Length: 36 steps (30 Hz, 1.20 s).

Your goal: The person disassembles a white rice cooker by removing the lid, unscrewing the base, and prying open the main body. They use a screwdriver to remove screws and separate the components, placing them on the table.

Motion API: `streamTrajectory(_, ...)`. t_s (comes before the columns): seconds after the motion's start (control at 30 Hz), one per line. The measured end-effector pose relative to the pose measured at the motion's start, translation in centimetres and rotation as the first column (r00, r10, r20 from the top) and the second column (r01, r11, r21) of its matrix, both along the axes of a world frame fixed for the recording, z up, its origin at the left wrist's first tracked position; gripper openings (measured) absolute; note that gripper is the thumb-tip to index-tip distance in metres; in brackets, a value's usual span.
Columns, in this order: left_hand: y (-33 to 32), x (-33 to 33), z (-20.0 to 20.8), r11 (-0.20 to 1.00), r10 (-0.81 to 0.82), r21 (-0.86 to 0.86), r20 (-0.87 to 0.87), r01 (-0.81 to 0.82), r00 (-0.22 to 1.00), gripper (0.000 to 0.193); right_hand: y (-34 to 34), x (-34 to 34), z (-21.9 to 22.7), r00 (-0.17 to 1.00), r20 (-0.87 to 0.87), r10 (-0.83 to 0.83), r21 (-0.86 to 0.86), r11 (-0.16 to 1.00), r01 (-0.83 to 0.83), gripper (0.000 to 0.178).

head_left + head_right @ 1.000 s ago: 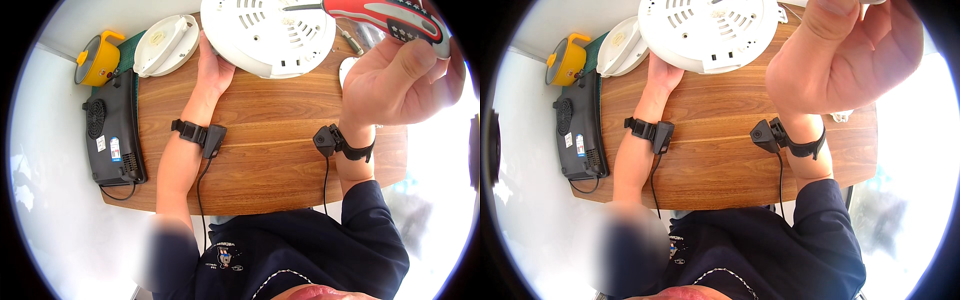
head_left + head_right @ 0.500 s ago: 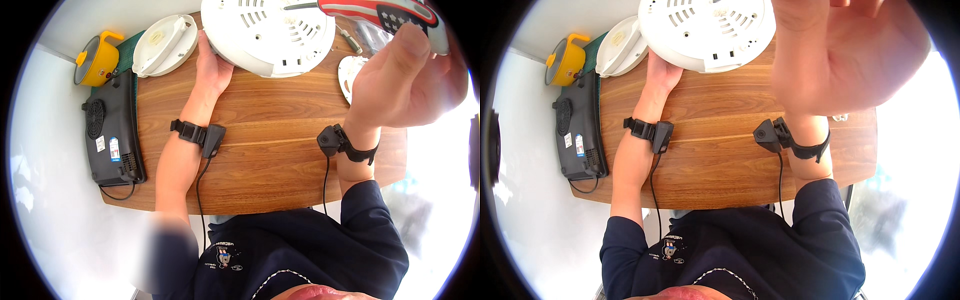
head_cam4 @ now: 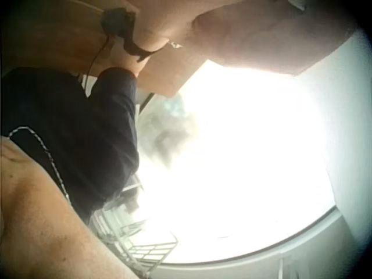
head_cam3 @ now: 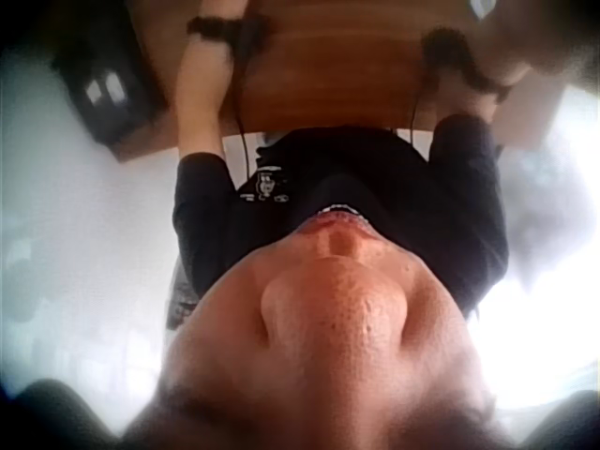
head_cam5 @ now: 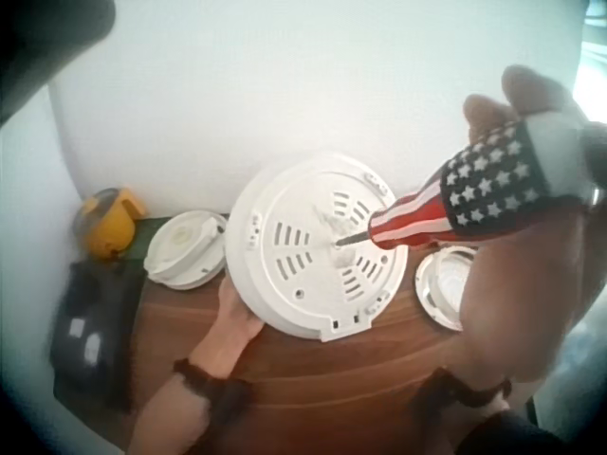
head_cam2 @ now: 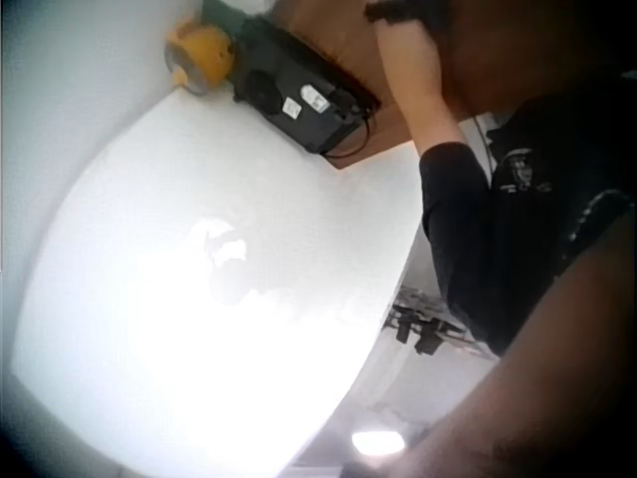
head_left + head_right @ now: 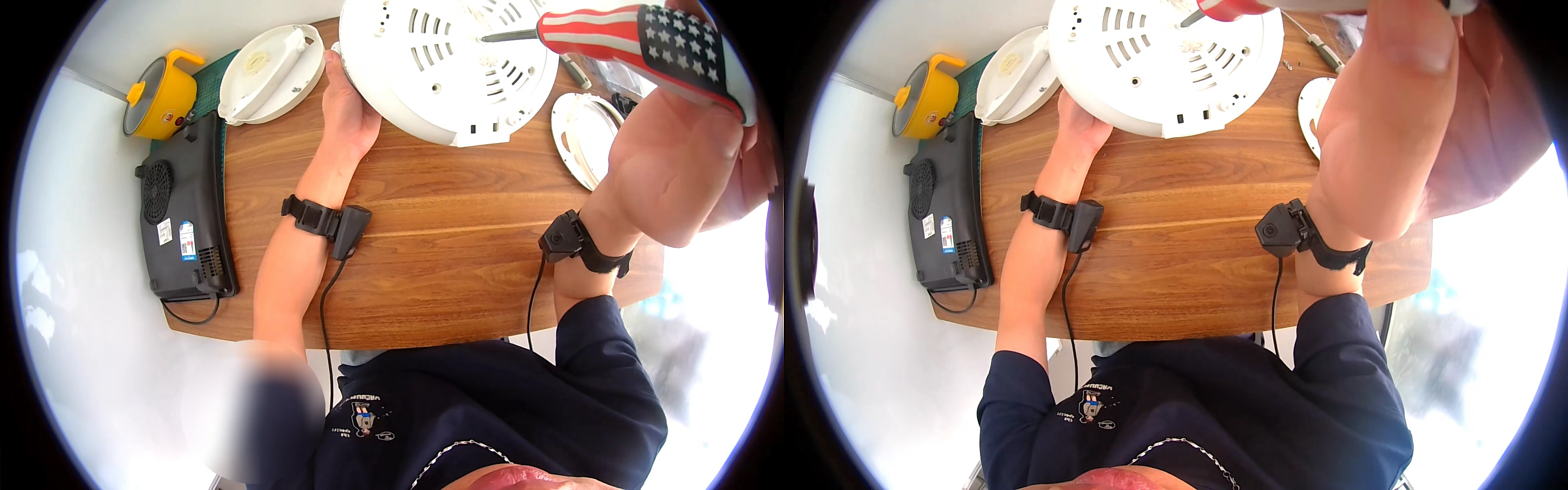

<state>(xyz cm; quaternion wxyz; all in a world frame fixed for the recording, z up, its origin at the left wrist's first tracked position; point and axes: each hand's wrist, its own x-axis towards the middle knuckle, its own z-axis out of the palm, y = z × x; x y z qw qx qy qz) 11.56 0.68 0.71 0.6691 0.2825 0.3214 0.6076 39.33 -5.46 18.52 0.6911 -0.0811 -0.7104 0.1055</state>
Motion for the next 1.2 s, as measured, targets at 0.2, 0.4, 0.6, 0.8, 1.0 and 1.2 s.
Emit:
streamTrajectory(0.2, 0.1, -0.1, 0.0, 1.0, -0.01, 0.024, 0.018, 0.01, 1.0, 0.067, 1.2, 2.0, -0.1, 0.986, 0.122, -0.113, 0.212, 0.973, 0.085, 0.034)
streamTrajectory(0.4, 0.1, -0.2, -0.1, 1.0, -0.003, 0.031, 0.055, 0.002, 0.999, 0.067, 0.3, -1.2, -0.7, 0.986, -0.01, -0.168, 0.093, 0.981, 0.168, 0.036)
streamTrajectory(0.6, 0.0, 0.1, 0.0, 0.999, 0.023, 0.041, 0.058, -0.025, 0.998, 0.067, 0.5, -1.8, -1.0, 0.982, -0.035, -0.188, 0.074, 0.979, 0.19, 0.037)
streamTrajectory(0.8, 0.3, -0.2, -0.2, 1.0, 0.012, 0.018, 0.067, -0.013, 0.998, 0.067, 0.5, -2.4, -1.2, 0.981, -0.045, -0.19, 0.053, 0.98, 0.192, 0.039)
streamTrajectory(1.0, 0.2, 0.1, -0.1, 0.999, 0.028, 0.013, 0.06, -0.029, 0.998, 0.067, 0.4, -2.6, -1.3, 0.977, -0.06, -0.206, 0.04, 0.977, 0.208, 0.041)
streamTrajectory(1.2, 0.2, 0.0, 0.0, 1.0, 0.015, 0.005, 0.06, -0.015, 0.998, 0.066, 0.8, -3.1, -1.3, 0.977, -0.081, -0.2, 0.037, 0.978, 0.203, 0.042)
